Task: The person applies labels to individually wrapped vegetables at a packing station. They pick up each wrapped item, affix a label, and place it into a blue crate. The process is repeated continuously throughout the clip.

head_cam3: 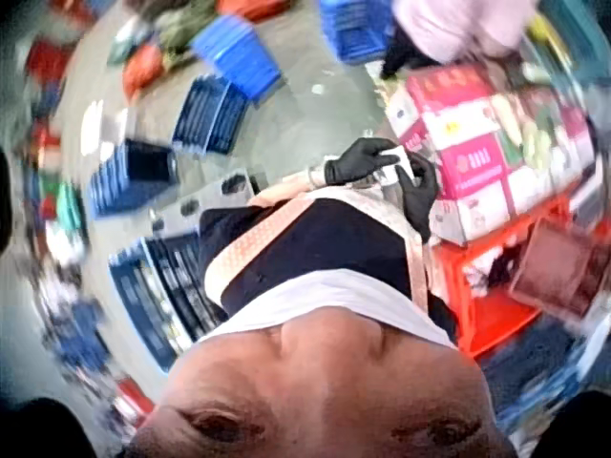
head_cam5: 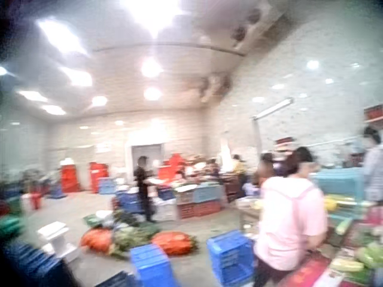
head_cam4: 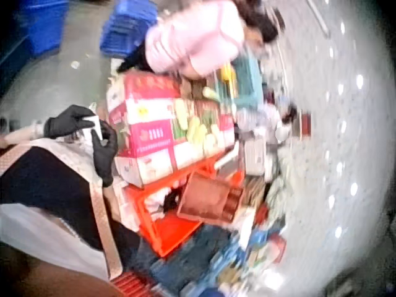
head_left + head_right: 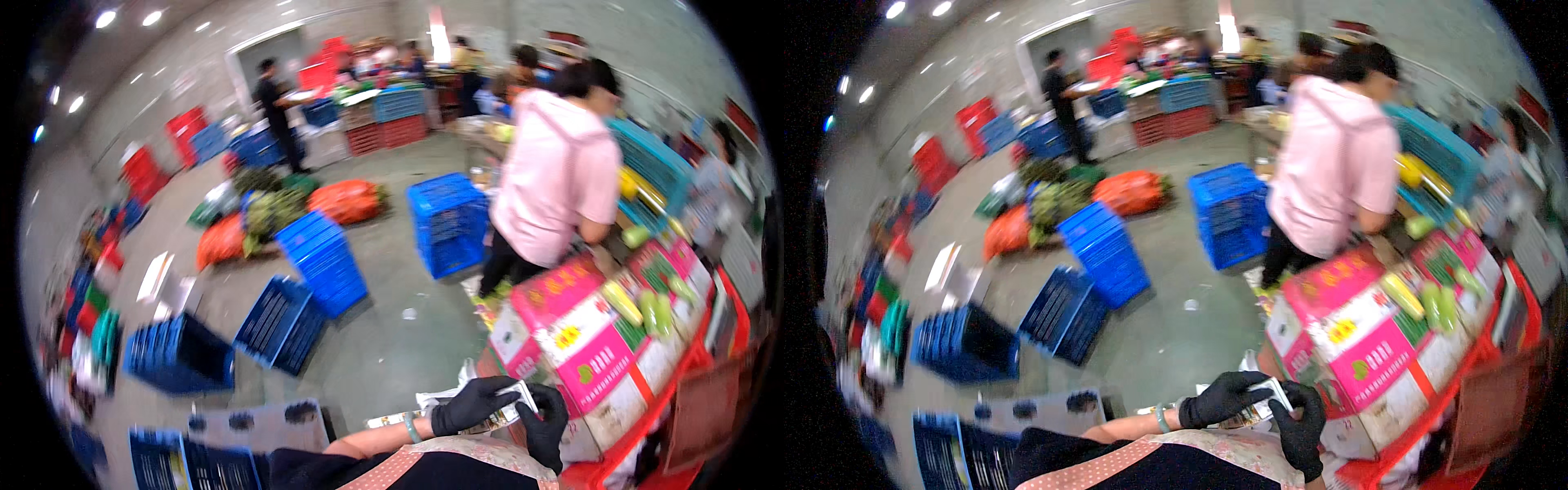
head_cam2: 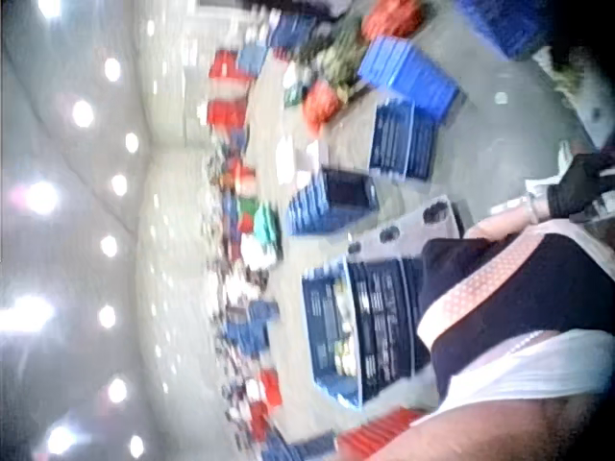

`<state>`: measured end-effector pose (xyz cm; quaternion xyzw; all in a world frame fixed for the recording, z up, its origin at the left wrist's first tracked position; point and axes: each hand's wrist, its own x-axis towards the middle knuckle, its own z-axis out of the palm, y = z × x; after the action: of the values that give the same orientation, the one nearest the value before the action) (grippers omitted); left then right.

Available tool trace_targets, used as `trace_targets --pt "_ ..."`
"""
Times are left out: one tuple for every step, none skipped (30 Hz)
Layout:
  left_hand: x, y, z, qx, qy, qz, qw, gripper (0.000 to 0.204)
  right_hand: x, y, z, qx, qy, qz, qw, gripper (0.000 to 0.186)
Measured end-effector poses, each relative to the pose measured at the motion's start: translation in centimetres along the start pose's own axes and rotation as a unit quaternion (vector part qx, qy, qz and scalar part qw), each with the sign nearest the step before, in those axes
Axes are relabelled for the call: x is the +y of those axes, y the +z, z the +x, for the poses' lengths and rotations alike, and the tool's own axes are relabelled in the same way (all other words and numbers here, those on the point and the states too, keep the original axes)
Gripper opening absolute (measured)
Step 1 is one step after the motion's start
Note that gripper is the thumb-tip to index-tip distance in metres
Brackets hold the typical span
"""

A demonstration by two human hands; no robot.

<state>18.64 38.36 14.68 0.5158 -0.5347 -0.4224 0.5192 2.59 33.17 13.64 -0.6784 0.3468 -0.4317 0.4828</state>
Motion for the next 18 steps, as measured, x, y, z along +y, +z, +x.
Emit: trace_targets --pt "-0.2 1.3 2.5 -0.031 -0.012 -0.01 0.999 0.03 0.6 -1.1 0.8 0.038 0.051 0.048 0.997 0.028" --pt "0.0 1.7 3.8 -0.031 -0.054 -0.058 0.996 0.026 0.6 -2.0 1.5 0.074 0.098 0.106 0.987 0.027" --pt "-0.3 1.8 5.1 -0.039 -0.061 -0.018 0.997 0.025 0.2 -2.8 2.7 0.073 0.084 0.036 0.993 0.022" --pt "-0.5 1.6 6.1 -0.035 -0.066 0.029 0.997 0.023 0.7 -3.1 3.2 0.07 0.082 0.04 0.993 0.019" --pt "-1.5 1.5 6.9 -0.036 -0.052 0.033 0.997 0.021 0.9 -3.7 4.0 0.039 0.103 0.038 0.993 0.018" --pt "-2.1 1.1 7.6 -0.028 -0.044 0.045 0.998 0.019 1.2 -4.1 4.8 -0.001 0.123 0.051 0.991 0.018" --pt "-1.6 1.1 9.1 -0.054 -0.035 0.084 0.994 0.018 1.9 -4.6 5.5 0.011 0.123 0.053 0.991 0.018" --pt "-1.7 1.3 10.5 -0.053 -0.034 0.059 0.996 0.015 2.5 -5.0 6.3 0.022 0.118 0.054 0.991 0.018" --pt "-1.8 1.4 11.9 -0.062 -0.061 0.075 0.993 0.013 3.1 -5.2 6.8 0.029 0.119 0.051 0.991 0.018" --pt "-2.0 1.3 13.4 -0.068 -0.088 0.093 0.989 0.011 3.4 -5.2 7.6 0.052 0.12 0.048 0.99 0.017" --pt "-2.5 1.0 15.0 -0.084 -0.088 0.113 0.986 0.008 3.6 -5.2 8.4 0.072 0.122 0.039 0.989 0.017" --pt "-3.1 0.9 16.5 -0.093 -0.057 0.09 0.99 0.011 3.8 -5.2 9.2 0.088 0.121 0.028 0.988 0.016" --pt "-3.1 1.0 17.7 -0.102 -0.095 0.037 0.989 0.01 4.7 -4.9 9.9 0.106 0.141 0.025 0.984 0.014" --pt "-2.8 1.3 19.2 -0.108 -0.127 -0.016 0.986 0.011 4.4 -5.1 11.0 0.133 0.139 0.007 0.981 0.013" --pt "-3.2 1.1 20.7 -0.137 -0.098 -0.005 0.986 0.012 4.2 -5.2 12.4 0.152 0.132 -0.006 0.979 0.013" --pt "-4.0 1.1 22.4 -0.166 -0.068 0.006 0.984 0.016 4.0 -5.5 13.7 0.172 0.124 -0.019 0.977 0.012" --pt "-4.8 1.2 23.7 -0.197 -0.043 0.012 0.979 0.02 4.0 -6.0 14.8 0.194 0.138 -0.032 0.971 0.013" --pt "-5.0 1.5 25.1 -0.212 -0.049 -0.002 0.976 0.023 4.0 -6.7 16.0 0.211 0.108 -0.089 0.967 0.014"
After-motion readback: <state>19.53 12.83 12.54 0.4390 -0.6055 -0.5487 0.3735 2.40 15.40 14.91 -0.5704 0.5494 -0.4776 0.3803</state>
